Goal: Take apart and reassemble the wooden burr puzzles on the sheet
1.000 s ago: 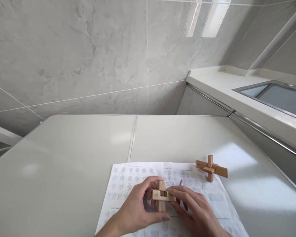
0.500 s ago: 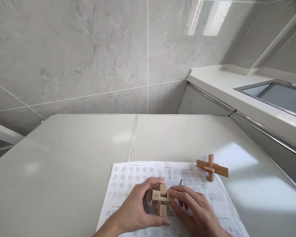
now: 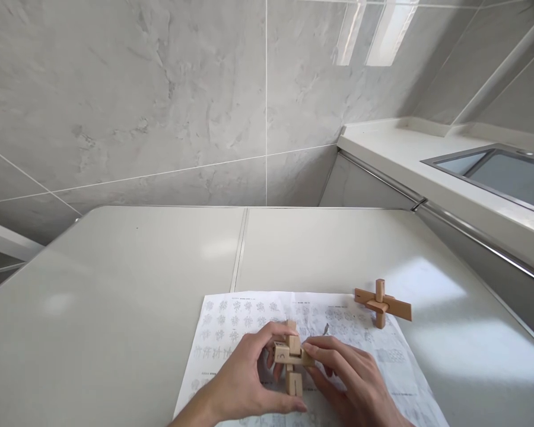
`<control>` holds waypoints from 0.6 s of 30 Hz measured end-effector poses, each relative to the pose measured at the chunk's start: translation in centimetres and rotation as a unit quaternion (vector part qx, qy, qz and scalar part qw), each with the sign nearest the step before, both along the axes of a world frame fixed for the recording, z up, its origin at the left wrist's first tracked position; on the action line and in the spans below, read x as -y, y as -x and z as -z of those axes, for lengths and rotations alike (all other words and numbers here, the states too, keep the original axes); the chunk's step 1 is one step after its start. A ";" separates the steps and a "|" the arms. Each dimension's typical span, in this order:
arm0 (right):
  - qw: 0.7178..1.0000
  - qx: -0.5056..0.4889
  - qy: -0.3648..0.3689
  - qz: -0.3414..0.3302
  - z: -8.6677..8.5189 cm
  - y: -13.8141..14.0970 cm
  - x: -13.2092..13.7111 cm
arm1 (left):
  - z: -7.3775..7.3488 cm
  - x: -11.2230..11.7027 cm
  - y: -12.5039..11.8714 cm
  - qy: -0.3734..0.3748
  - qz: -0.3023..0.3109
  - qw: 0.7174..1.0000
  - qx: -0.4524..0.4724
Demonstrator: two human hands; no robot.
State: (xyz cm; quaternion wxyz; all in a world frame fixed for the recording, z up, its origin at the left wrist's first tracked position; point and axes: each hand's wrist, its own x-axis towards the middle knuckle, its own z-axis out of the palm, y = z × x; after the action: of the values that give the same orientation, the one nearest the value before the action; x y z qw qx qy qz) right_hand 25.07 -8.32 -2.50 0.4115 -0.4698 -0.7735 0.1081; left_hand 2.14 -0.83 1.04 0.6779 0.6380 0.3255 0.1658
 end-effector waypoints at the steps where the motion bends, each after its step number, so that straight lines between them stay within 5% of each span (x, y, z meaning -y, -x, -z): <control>1: 1.000 -0.005 0.004 -0.001 0.0 0.0 0.0 | 0.0 0.0 0.0 -0.005 -0.001 1.000 -0.001; 18: 1.000 -0.019 0.018 -0.009 -0.3 0.0 -0.4 | -0.4 0.0 -0.2 -0.011 0.005 1.000 0.013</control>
State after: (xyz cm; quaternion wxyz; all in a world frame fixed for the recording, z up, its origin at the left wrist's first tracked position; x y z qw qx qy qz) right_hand 25.08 -7.88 -2.22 0.4166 -0.4678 -0.7678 0.1347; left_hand 2.31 -0.81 1.48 0.6755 0.6451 0.3117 0.1741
